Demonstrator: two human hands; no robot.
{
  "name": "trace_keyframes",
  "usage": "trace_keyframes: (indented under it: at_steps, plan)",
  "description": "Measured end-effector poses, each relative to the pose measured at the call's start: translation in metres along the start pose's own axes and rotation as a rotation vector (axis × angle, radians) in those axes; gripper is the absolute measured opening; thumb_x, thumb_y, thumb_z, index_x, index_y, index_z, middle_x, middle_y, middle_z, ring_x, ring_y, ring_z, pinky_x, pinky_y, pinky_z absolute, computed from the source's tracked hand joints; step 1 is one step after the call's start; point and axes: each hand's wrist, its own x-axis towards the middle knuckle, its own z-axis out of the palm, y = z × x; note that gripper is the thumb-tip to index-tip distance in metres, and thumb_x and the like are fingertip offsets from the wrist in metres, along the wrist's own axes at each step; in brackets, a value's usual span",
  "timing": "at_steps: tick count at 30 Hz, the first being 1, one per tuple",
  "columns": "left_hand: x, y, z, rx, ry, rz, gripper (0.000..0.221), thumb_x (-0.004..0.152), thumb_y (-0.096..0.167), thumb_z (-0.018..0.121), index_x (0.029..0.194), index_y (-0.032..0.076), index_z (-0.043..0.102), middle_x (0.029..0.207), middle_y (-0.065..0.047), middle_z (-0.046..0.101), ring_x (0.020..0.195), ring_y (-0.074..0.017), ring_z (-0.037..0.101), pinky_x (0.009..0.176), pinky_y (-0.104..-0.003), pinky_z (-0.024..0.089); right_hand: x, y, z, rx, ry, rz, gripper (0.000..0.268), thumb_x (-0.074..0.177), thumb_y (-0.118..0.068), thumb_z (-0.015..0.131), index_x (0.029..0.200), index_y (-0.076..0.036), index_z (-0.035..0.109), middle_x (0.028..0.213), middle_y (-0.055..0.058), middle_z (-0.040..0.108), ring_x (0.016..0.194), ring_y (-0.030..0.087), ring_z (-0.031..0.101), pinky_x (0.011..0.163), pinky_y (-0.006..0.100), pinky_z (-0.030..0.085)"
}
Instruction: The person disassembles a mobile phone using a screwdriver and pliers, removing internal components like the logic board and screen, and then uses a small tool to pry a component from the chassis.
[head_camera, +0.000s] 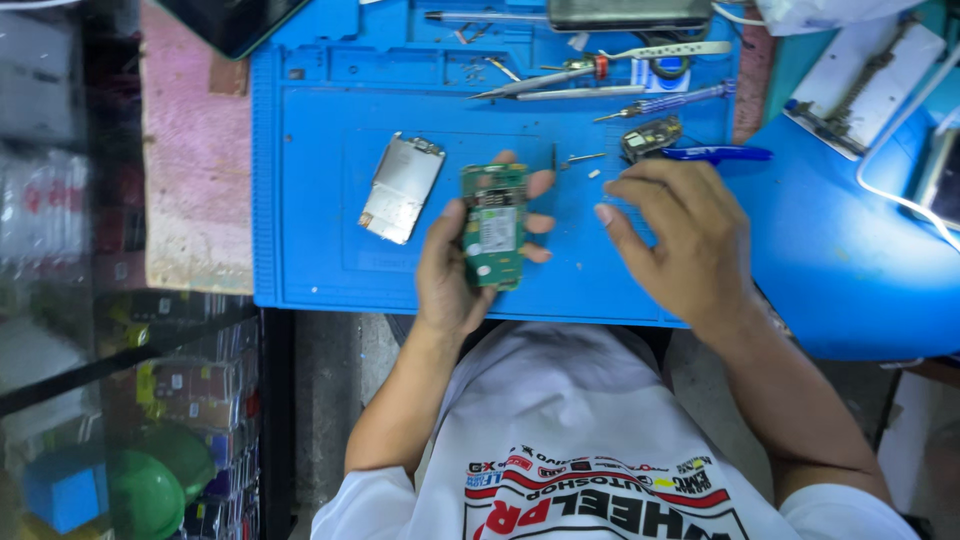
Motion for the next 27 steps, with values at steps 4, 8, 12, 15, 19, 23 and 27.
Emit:
trace_keyframes:
  at_steps: [4,8,12,15,19,23,27]
  plan:
    - [-0.013,0.011,-0.004,0.137,0.155,0.112,0.066,0.116,0.044,0.032,0.165,0.0,0.031,0.146,-0.028,0.057,0.114,-0.032,0.068,0.097,-0.047,0.059,-0.006,0.03,-0.023,-0.189,-0.056,0.093,0.018,0.099,-0.017,0.084,0.107,-0.006,0.072,0.109,0.008,0.066,0.102,0.027,0.064,0.09,0.04,0.053]
    - [-0.02,0.013,-0.005,0.21,0.272,0.133,0.064,0.112,0.042,0.033,0.161,0.0,0.035,0.144,-0.026,0.058,0.116,-0.032,0.067,0.097,-0.05,0.059,-0.015,0.042,-0.03,-0.278,-0.117,0.071,0.034,0.088,-0.03,0.085,0.1,-0.003,0.071,0.11,0.012,0.064,0.106,0.032,0.06,0.09,0.044,0.05]
    - [-0.015,0.009,0.0,0.16,0.25,0.093,0.061,0.11,0.037,0.035,0.158,0.0,0.037,0.145,-0.027,0.056,0.12,-0.0341,0.066,0.101,-0.054,0.058,-0.022,0.042,-0.019,-0.423,-0.225,0.083,0.032,0.09,-0.035,0.082,0.1,-0.006,0.074,0.104,0.009,0.065,0.102,0.029,0.06,0.086,0.044,0.048]
    - [-0.013,0.008,0.006,0.101,0.258,0.029,0.061,0.11,0.038,0.035,0.156,-0.003,0.04,0.146,-0.027,0.056,0.119,-0.035,0.067,0.101,-0.054,0.058,-0.02,0.05,-0.025,-0.343,-0.281,0.14,0.027,0.094,-0.033,0.08,0.099,-0.007,0.073,0.099,0.008,0.067,0.098,0.028,0.063,0.085,0.045,0.048]
    - [-0.007,0.008,0.011,0.045,0.188,-0.016,0.061,0.111,0.039,0.035,0.156,-0.003,0.041,0.145,-0.026,0.058,0.119,-0.0335,0.067,0.103,-0.051,0.057,-0.004,0.064,-0.055,0.003,-0.347,0.385,0.017,0.097,-0.023,0.071,0.095,-0.006,0.069,0.09,0.01,0.067,0.086,0.031,0.066,0.079,0.043,0.049]
    - [-0.004,0.003,0.013,0.072,0.094,-0.002,0.062,0.112,0.038,0.034,0.157,-0.004,0.042,0.144,-0.026,0.059,0.119,-0.0317,0.067,0.104,-0.047,0.056,0.001,0.056,-0.07,0.126,-0.096,0.2,0.014,0.105,-0.018,0.064,0.104,-0.005,0.06,0.095,0.009,0.065,0.114,0.036,0.064,0.111,0.047,0.035]
    - [-0.002,-0.008,0.014,0.04,0.079,0.0,0.061,0.112,0.037,0.033,0.157,-0.003,0.042,0.145,-0.024,0.06,0.119,-0.0305,0.068,0.105,-0.045,0.056,-0.006,0.027,-0.042,0.378,-0.045,0.049,0.014,0.101,-0.016,0.064,0.1,-0.009,0.052,0.096,0.002,0.066,0.138,0.034,0.061,0.134,0.059,0.001]
